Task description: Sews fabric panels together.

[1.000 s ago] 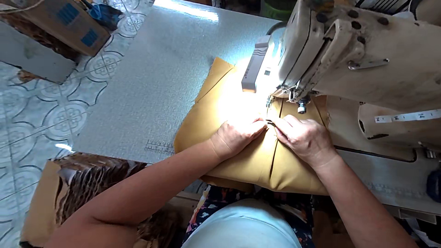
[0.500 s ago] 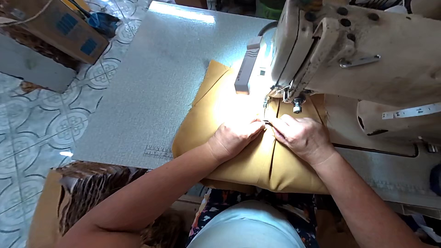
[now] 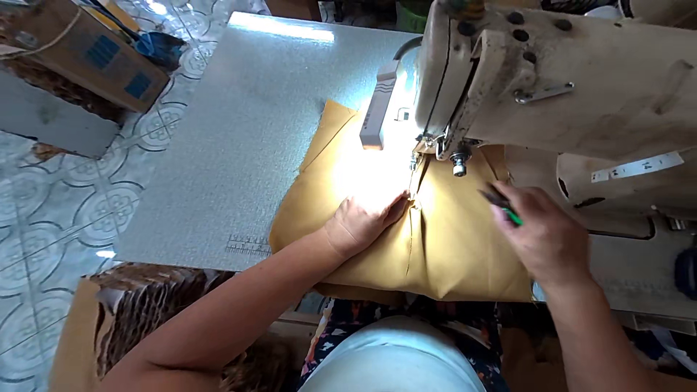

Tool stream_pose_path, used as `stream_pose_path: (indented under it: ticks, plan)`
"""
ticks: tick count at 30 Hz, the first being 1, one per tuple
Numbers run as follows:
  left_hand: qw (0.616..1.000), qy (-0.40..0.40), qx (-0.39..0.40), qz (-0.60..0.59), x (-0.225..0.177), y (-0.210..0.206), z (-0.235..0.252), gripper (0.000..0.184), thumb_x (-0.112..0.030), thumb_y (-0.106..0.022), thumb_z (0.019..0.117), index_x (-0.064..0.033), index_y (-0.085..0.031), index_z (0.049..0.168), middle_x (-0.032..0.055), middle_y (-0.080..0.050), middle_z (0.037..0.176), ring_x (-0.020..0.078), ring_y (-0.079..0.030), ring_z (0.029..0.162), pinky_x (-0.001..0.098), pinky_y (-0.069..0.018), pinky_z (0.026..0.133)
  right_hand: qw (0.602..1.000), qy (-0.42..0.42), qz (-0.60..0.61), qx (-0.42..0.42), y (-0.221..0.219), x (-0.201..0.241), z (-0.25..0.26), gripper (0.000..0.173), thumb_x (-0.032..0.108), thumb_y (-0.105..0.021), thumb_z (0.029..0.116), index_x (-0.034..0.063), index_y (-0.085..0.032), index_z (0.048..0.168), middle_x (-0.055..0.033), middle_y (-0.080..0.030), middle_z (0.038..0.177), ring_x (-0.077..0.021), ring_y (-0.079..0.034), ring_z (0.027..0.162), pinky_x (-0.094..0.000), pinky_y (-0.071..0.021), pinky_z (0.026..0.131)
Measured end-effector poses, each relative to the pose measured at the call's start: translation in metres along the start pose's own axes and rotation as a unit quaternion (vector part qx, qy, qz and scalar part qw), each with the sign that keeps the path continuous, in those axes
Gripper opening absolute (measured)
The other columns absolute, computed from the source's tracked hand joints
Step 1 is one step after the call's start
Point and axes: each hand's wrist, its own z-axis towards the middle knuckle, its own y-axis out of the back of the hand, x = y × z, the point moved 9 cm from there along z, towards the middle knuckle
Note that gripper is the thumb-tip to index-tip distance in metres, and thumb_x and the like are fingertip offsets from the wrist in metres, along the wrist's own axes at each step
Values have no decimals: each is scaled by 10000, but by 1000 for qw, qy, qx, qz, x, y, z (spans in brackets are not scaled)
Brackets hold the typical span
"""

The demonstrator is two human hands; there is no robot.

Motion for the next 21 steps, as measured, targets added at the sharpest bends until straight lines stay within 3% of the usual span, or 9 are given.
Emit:
stream_pose_path:
  ticks: [4,6,8,10,14,17,18,21]
  plan:
    - [1000,-7,11,-1,-5,-1,0,179,-158,-620,999,-92,-778,1052,88,-763,1021,227,-738,944,379,-594,818,989,-133,-54,23,10,-78,-42,400,275,-571,1034,46,-651,1351,-305,-639,1211,-527,-647,1043,-679,-522,772]
    - [1000,-13,3,0,-7,0,0,171,-140,-630,985,-89,-785,1035,90,-767,1041,219,-741,967,363,-594,840,987,-144,-63,31,9,-86,-50,443,314,-535,1050,31,-633,1375,-325,-618,1253,-580,-570,1150,-734,-452,860]
    - [1000,-7,15,-18,-7,0,0,152,-116,-639,974,-84,-782,1017,83,-752,1042,198,-731,962,340,-597,830,990,-129,-52,35,9,-66,-41,448,300,-539,1047,-4,-622,1366,-316,-601,1311,-582,-529,1232,-744,-424,923]
    - [999,1,23,-24,-6,-1,0,148,-109,-646,965,-84,-783,1012,81,-750,1030,191,-732,925,336,-602,785,996,-82,-8,18,6,-21,-20,377,221,-544,1034,-1,-658,1317,-251,-640,1316,-507,-568,1243,-677,-453,980]
    - [1000,-3,15,11,-8,0,-1,142,-130,-647,959,-95,-783,984,80,-732,915,206,-709,762,351,-572,632,987,89,133,7,-20,83,23,356,97,-538,987,112,-699,1304,-59,-656,1380,-260,-621,1242,-439,-520,1010]
    - [999,-13,7,30,-10,1,-3,123,-139,-665,939,-86,-776,940,91,-723,894,227,-714,793,374,-579,655,976,132,168,36,-49,113,37,328,61,-579,975,140,-718,1261,-74,-713,1203,-275,-648,1161,-448,-541,930]
    - [999,-14,11,32,-10,1,-3,138,-147,-658,953,-98,-785,975,84,-750,953,217,-734,844,366,-595,695,978,129,160,31,-50,112,37,284,54,-584,973,122,-729,1208,-81,-722,1141,-275,-662,1119,-439,-549,903]
    - [999,-15,9,38,-12,-1,-2,170,-186,-643,985,-136,-799,1034,50,-759,977,180,-726,786,330,-573,624,982,102,160,-6,-41,101,29,158,27,-628,949,49,-768,1021,-117,-724,1045,-268,-691,1014,-356,-576,862]
